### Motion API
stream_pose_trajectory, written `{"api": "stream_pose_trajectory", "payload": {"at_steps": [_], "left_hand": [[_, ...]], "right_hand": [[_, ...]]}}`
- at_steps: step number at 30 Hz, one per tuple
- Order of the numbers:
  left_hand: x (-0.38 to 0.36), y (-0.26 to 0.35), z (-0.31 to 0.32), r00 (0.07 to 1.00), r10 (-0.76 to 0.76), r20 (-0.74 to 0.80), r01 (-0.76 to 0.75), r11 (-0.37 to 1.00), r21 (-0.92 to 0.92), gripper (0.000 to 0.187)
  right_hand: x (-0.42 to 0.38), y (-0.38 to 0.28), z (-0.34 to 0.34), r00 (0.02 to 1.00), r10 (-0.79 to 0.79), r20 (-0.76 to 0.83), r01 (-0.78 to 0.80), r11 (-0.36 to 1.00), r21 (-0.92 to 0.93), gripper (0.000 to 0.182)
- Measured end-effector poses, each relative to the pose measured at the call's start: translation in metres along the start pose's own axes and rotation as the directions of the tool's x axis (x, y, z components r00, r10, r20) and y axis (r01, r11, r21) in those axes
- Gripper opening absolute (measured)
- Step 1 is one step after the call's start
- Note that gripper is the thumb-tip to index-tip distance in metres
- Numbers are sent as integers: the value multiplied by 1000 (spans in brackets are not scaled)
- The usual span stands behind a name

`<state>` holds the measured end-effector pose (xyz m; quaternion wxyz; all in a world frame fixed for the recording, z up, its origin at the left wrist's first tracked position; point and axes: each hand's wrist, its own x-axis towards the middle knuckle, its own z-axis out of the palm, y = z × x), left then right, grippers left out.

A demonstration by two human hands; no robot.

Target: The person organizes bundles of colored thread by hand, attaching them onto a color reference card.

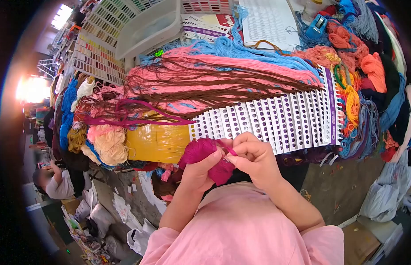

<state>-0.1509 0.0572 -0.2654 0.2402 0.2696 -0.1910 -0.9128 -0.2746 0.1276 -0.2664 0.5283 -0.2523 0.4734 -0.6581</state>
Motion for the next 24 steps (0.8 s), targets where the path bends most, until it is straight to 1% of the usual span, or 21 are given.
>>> {"api": "stream_pose_trajectory", "payload": {"at_steps": [1, 2, 5, 6, 8, 9, 10, 11, 12, 13, 14, 15, 16, 17, 18, 19, 20, 21, 22, 23, 24], "left_hand": [[-1, 0, -1, 1000, -9, -5, 8, 1000, -15, 22], [-2, 1, -2, 1000, -17, -10, 17, 999, -30, 22], [-6, 5, 7, 984, -49, -173, 43, 998, -38, 9], [-6, 8, 2, 998, -50, -43, 42, 985, -165, 7], [-10, 18, -24, 978, 2, 207, 84, 911, -404, 14], [-17, 28, -46, 973, 49, 226, 111, 760, -640, 17], [-30, 45, -70, 983, 178, -46, -182, 905, -386, 13], [-42, 62, -95, 965, 256, -64, -245, 779, -577, 13], [-55, 82, -127, 940, 328, -99, -290, 609, -738, 14], [-80, 101, -177, 905, 293, -307, -421, 525, -740, 18], [-112, 114, -239, 840, 301, -451, -541, 426, -725, 21], [-144, 120, -284, 643, 361, -675, -703, 628, -334, 29], [-146, 127, -268, 686, 335, -646, -676, 622, -395, 22], [-148, 133, -252, 726, 308, -615, -645, 614, -454, 17], [-150, 139, -236, 764, 280, -582, -611, 605, -511, 17], [-131, 128, -201, 900, 294, -322, -436, 623, -649, 18], [-104, 115, -187, 952, 211, -223, -306, 709, -636, 18], [-78, 104, -176, 985, 117, -125, -168, 779, -604, 18], [-51, 91, -178, 993, -13, -115, -48, 859, -509, 12], [-26, 83, -148, 941, 7, -339, -79, 977, -198, 9], [-3, 76, -133, 904, 13, -427, -34, 999, -41, 8]], "right_hand": [[0, 2, 1, 998, -65, 15, 66, 997, -36, 2], [0, 2, 2, 998, -66, 17, 66, 998, -25, 4], [1, 1, 12, 998, 9, -57, 7, 963, 270, 5], [1, -7, 8, 990, 140, 6, -131, 916, 379, 8], [4, -16, -1, 967, 86, 239, -230, 695, 681, 10], [5, -21, -8, 941, 29, 337, -299, 541, 786, 10], [5, -30, -22, 954, 3, 300, -243, 593, 768, 10], [3, -40, -44, 965, -27, 262, -184, 642, 744, 9], [3, -63, -74, 998, -42, -52, 64, 811, 582, 5], [4, -86, -103, 932, -53, -360, 164, 945, 284, 5], [8, -116, -160, 915, -57, -398, 239, 873, 424, 3], [9, -151, -227, 918, -142, -371, 319, 819, 476, 9], [-3, -187, -297, 822, -396, -409, 514, 825, 234, 8], [-1, -201, -299, 785, -500, -365, 567, 817, 101, 8], [1, -215, -301, 738, -597, -316, 621, 783, -27, 8], [20, -184, -226, 718, -598, -357, 546, 802, -244, 8], [41, -154, -150, 697, -598, -397, 426, 790, -441, 10], [58, -109, -128, 776, -489, -399, 248, 817, -520, 13], [69, -79, -91, 898, -345, -275, 97, 763, -639, 12], [79, -48, -53, 974, -183, -137, 12, 639, -770, 12], [87, -18, -33, 989, 22, -145, -105, 798, -593, 9]]}}
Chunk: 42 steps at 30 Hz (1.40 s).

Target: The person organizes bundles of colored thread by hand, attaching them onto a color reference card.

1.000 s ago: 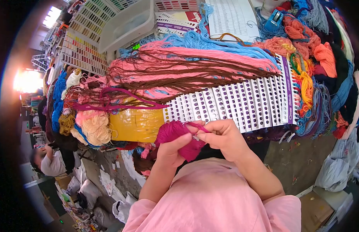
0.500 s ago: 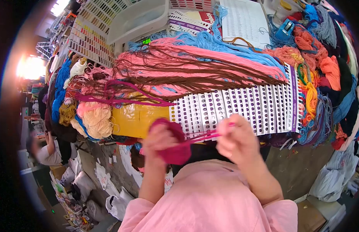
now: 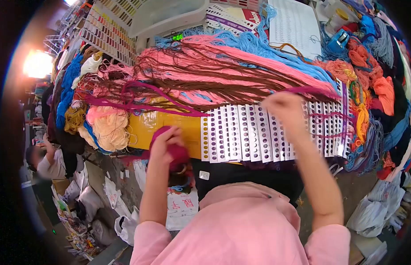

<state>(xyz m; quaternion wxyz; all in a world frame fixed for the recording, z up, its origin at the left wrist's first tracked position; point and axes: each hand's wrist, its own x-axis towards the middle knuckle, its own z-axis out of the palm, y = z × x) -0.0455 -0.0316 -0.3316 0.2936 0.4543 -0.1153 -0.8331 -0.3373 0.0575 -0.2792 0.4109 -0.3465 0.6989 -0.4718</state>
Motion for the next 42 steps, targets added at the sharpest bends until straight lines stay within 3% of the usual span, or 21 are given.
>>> {"api": "stream_pose_trajectory", "payload": {"at_steps": [1, 2, 3, 5, 6, 7, 9, 15, 20, 23, 25, 27, 28, 30, 32, 33, 35, 37, 39, 41, 42], "left_hand": [[12, -6, 17, 995, 26, -93, -11, 986, 164, 8], [22, -12, 30, 999, 23, -38, -11, 958, 288, 11], [31, -18, 40, 1000, 10, 16, -16, 913, 407, 14], [54, -32, 49, 986, -49, -158, 142, 743, 654, 15], [58, -35, 53, 1000, 20, -17, -4, 751, 660, 14], [59, -37, 56, 997, 42, -63, 16, 690, 723, 11], [50, -31, 58, 994, 74, 80, -108, 637, 763, 10], [50, -27, 53, 994, 20, 110, -85, 768, 635, 10], [67, -50, 43, 988, 41, 149, -115, 835, 539, 11], [44, -30, 59, 998, 53, -19, -28, 762, 647, 13], [47, -22, 30, 984, -68, 167, 45, 989, 138, 15], [39, -14, 16, 930, -186, 318, 235, 964, -122, 16], [42, -14, 15, 888, -212, 408, 285, 950, -127, 17], [51, -16, 16, 779, -246, 577, 382, 915, -125, 19], [59, -22, 30, 899, -264, 349, 127, 921, 368, 17], [62, -26, 39, 946, -215, 241, 29, 799, 601, 16], [59, -24, 47, 975, -124, 182, -54, 666, 744, 15], [50, -4, 41, 991, -78, 111, -48, 562, 826, 13], [23, 29, 40, 993, -87, -82, 120, 701, 703, 14], [10, 81, -5, 990, -122, -72, 141, 855, 499, 13], [-2, 113, -21, 990, -115, 82, 62, 874, 482, 17]], "right_hand": [[10, 27, 31, 991, -112, 73, 113, 993, -20, 8], [17, 45, 59, 924, -378, 53, 382, 916, -127, 7], [15, 44, 81, 945, -326, 5, 323, 932, -167, 6], [15, 64, 110, 901, -434, -13, 388, 819, -421, 11], [11, 64, 113, 879, -476, 0, 420, 777, -469, 12], [9, 64, 114, 856, -517, 15, 450, 729, -516, 12], [6, 58, 105, 849, -528, 37, 465, 711, -527, 18], [-13, 47, 117, 818, -547, 176, 520, 574, -633, 39], [0, 66, 110, 874, -465, 140, 481, 789, -383, 35], [1, 60, 111, 881, -471, 56, 456, 809, -370, 34], [2, 62, 112, 873, -485, 48, 467, 804, -367, 24], [4, 69, 115, 861, -508, 27, 483, 799, -359, 19], [3, 66, 113, 865, -500, 24, 478, 810, -340, 17], [2, 66, 112, 945, -325, -19, 324, 945, -34, 17], [2, 63, 110, 980, -195, -46, 199, 969, 146, 16], [4, 65, 110, 970, -239, -53, 243, 967, 82, 16], [10, 74, 114, 943, -325, -67, 323, 945, -46, 15], [7, 63, 120, 903, -430, 28, 394, 797, -458, 31], [4, 56, 123, 933, -351, 72, 320, 724, -611, 39], [6, 58, 125, 958, -281, 54, 256, 755, -603, 40], [7, 59, 126, 968, -247, 50, 228, 770, -597, 40]]}}
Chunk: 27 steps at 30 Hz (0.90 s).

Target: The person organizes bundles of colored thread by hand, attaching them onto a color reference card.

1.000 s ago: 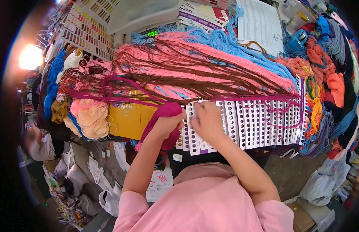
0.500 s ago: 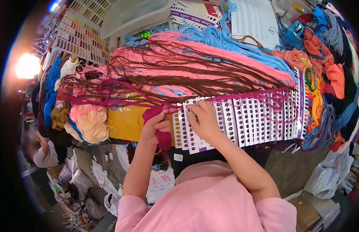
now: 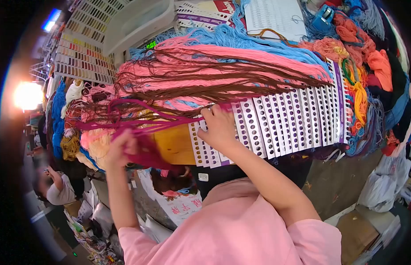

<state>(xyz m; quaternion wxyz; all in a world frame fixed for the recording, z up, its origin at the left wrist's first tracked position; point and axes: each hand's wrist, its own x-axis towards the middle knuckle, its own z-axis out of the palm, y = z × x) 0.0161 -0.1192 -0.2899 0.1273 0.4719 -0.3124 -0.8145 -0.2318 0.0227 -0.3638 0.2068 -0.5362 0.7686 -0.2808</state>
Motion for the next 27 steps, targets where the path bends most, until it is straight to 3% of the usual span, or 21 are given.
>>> {"api": "stream_pose_trajectory", "payload": {"at_steps": [1, 2, 3, 6, 8, 9, 10, 11, 12, 14, 15, 16, 17, 19, 20, 23, 24, 27], "left_hand": [[-30, 28, -30, 975, 204, -94, -213, 971, -104, 20], [-34, 38, -29, 891, 305, -336, -361, 925, -119, 17], [-36, 45, -30, 741, 372, -559, -505, 858, -98, 14], [-41, 57, -76, 522, 421, -742, -681, 730, -64, 10], [-60, 32, -33, 752, 449, -482, -542, 838, -66, 8], [-53, 10, 2, 727, 454, -515, -482, 872, 89, 16], [-57, -7, 38, 847, 372, -379, -317, 927, 201, 22], [-54, -28, 68, 911, 233, -339, -243, 970, 13, 25], [-50, -45, 83, 973, 132, -188, -157, 980, -123, 33], [-37, -67, 115, 989, 136, -51, -145, 954, -264, 40], [-32, -73, 121, 978, 196, 74, -173, 955, -239, 44], [-27, -78, 131, 978, 194, 74, -167, 947, -274, 44], [-23, -81, 139, 979, 192, 74, -161, 939, -305, 45], [-18, -87, 145, 958, 186, 220, -139, 967, -212, 45], [-19, -87, 151, 940, 223, 259, -155, 953, -260, 47], [-21, -88, 154, 960, 214, 179, -114, 886, -449, 49], [-25, -87, 154, 961, 223, 162, -104, 838, -536, 43], [-28, -93, 162, 940, 306, 150, -248, 917, -314, 24]], "right_hand": [[1, -1, 2, 999, -15, -33, 15, 1000, -2, 40], [2, -1, 3, 998, -33, -58, 32, 999, -13, 39], [3, -2, 4, 995, -56, -82, 54, 998, -25, 38], [1, -3, 2, 994, -73, -83, 71, 997, -32, 37], [-1, 0, 1, 989, -91, -119, 93, 995, 19, 34], [-5, 0, -1, 984, -105, -142, 119, 989, 90, 33], [-8, -1, -6, 979, -122, -164, 148, 976, 160, 31], [-10, -1, -8, 973, -139, -185, 180, 957, 229, 30], [-13, 3, -9, 964, -169, -203, 228, 921, 315, 21], [-26, -6, -24, 998, -43, -39, 57, 841, 537, 14], [-33, -12, -29, 999, 7, 52, -38, 778, 627, 11], [-39, -17, -31, 990, 70, 121, -138, 620, 772, 6], [-43, -23, -38, 965, 76, 250, -252, 518, 817, 7], [-46, -42, -64, 872, 41, 488, -477, 296, 828, 9], [-50, -40, -64, 888, 35, 458, -446, 305, 841, 10], [-54, -28, -68, 886, 25, 464, -464, 59, 884, 10], [-54, -26, -73, 879, 33, 476, -477, 56, 877, 10], [-56, -26, -75, 858, -4, 513, -513, 5, 858, 10]]}}
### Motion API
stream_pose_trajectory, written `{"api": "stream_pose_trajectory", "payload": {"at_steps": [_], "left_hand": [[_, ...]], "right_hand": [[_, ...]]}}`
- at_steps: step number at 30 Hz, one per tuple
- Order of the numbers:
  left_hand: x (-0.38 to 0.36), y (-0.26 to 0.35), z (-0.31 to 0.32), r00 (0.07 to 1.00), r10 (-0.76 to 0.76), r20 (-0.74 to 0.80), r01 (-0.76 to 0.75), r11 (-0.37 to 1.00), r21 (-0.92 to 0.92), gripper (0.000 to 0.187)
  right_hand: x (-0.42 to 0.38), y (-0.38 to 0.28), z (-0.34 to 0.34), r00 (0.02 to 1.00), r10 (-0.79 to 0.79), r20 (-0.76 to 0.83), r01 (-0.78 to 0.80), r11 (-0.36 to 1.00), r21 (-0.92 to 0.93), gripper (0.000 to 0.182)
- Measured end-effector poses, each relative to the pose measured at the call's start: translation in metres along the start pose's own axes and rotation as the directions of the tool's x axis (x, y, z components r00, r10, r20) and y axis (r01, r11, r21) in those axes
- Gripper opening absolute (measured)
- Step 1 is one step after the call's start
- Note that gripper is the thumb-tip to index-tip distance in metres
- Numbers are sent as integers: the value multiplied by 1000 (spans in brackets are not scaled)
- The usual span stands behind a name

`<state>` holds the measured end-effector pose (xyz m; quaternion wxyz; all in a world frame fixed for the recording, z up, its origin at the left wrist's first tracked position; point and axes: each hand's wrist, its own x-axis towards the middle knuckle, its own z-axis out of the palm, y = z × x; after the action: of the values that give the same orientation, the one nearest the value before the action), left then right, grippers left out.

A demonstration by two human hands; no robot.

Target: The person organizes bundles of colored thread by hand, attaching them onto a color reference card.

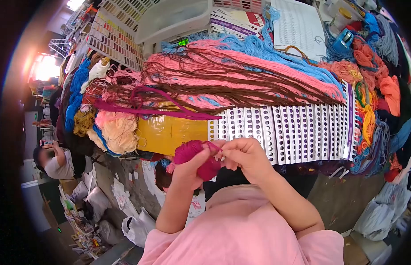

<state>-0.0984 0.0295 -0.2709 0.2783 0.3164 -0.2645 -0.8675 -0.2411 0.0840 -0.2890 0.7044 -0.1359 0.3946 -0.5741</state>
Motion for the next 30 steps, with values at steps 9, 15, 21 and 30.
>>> {"api": "stream_pose_trajectory", "payload": {"at_steps": [9, 15, 21, 30], "left_hand": [[2, 1, 4, 996, -87, 28, 91, 977, -195, 26], [2, -2, 5, 999, -47, 25, 50, 990, -135, 28], [2, -2, 1, 996, 8, 89, 8, 984, -180, 37], [0, 0, 6, 988, -3, 152, 16, 996, -89, 49]], "right_hand": [[-6, -9, 7, 998, 55, 27, -56, 998, 32, 10], [-7, -14, 22, 999, 17, -39, -26, 972, -234, 7], [-5, -13, 0, 998, 20, 53, -31, 975, 220, 13], [-5, -18, 26, 994, 65, -91, -80, 980, -182, 10]]}}
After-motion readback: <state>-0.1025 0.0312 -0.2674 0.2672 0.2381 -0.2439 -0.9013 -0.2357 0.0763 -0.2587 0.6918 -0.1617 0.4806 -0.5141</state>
